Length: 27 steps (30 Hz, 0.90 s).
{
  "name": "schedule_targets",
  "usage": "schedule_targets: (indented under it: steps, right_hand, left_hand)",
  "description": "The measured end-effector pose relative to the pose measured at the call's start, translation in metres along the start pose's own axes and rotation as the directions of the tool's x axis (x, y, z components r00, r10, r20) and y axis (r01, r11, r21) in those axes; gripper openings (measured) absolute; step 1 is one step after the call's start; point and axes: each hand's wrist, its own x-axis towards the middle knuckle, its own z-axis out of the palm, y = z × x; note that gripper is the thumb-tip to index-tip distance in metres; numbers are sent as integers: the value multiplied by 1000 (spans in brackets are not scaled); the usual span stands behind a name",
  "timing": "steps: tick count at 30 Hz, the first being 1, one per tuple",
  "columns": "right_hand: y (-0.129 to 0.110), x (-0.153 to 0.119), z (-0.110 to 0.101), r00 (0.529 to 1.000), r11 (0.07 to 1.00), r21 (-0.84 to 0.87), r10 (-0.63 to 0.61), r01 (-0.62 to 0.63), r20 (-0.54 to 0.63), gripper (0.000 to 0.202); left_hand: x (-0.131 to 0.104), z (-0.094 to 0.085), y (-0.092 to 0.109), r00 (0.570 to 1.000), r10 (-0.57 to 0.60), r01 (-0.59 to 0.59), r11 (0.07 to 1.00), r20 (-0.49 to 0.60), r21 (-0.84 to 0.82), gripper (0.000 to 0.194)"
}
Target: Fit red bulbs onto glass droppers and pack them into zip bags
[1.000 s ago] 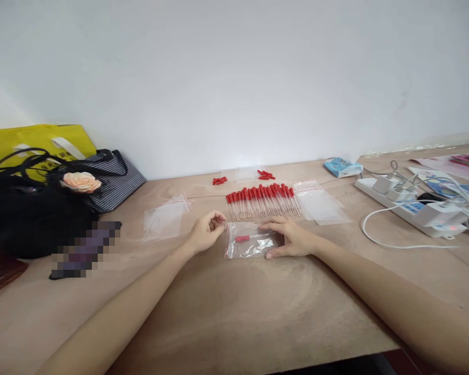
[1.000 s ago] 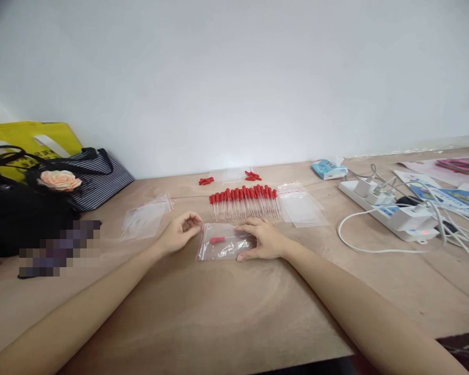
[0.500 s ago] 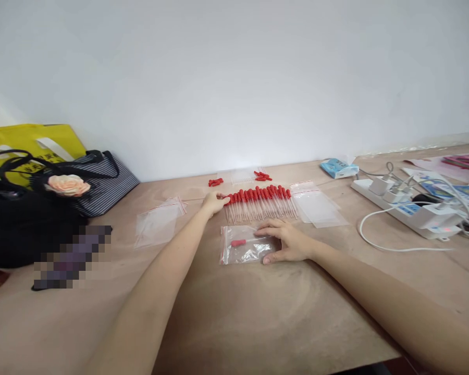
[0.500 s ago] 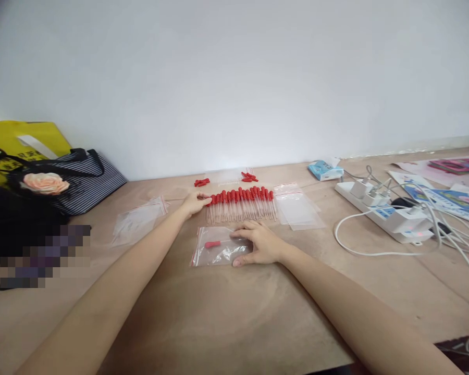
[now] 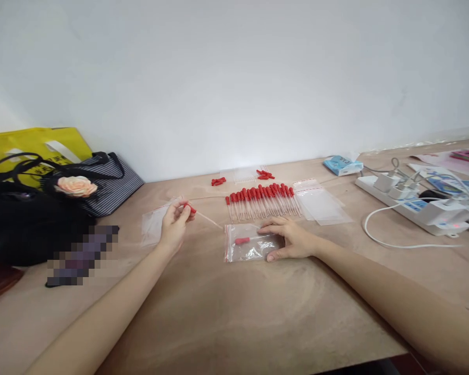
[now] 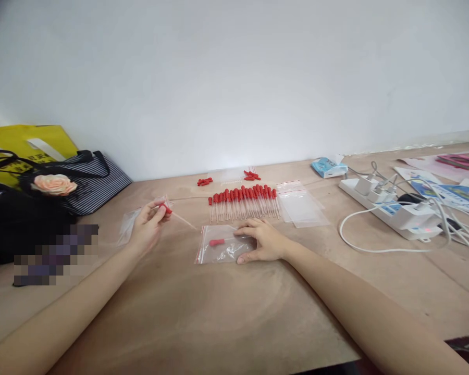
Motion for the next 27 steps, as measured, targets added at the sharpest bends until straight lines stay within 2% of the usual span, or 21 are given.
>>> schedule_targets:
  steps: [3, 8, 12, 15, 17, 20, 27]
  right_hand:
    - [1, 0, 1, 1000, 1000, -1, 6, -6, 0, 67]
    - [0, -1, 0, 1000, 1000, 4, -7, 7, 2, 68]
    - [0, -1, 1, 1000, 1000, 2, -6, 6, 0, 68]
    - [0, -1, 1, 1000, 1000, 5, -3, 3, -13, 76]
    - [0, -1, 1, 1000, 1000, 11, 4, -4, -26, 81]
    - [0, -1, 2, 999, 1000, 13, 12, -12, -32, 82]
    - [0, -1, 2, 999, 1000, 14, 5, -4, -35, 82]
  left_hand:
    - [-23, -12, -1, 998, -56, 56, 998, -29, -21, 36]
    - [-43, -4, -3, 995, -87, 88, 996, -43, 12, 39]
    - [-53, 7, 1, 998, -56, 52, 993, 36, 106, 35]
    - [-62, 13, 4, 989, -61, 36, 982, 132, 183, 30]
    - [-67, 16, 5, 971, -79, 19, 967, 226, 255, 26]
    - [-69, 19, 6, 919, -119, -26, 933, 377, 358, 22]
    - [-63, 33, 0, 820, -96, -207, 869, 564, 449, 20]
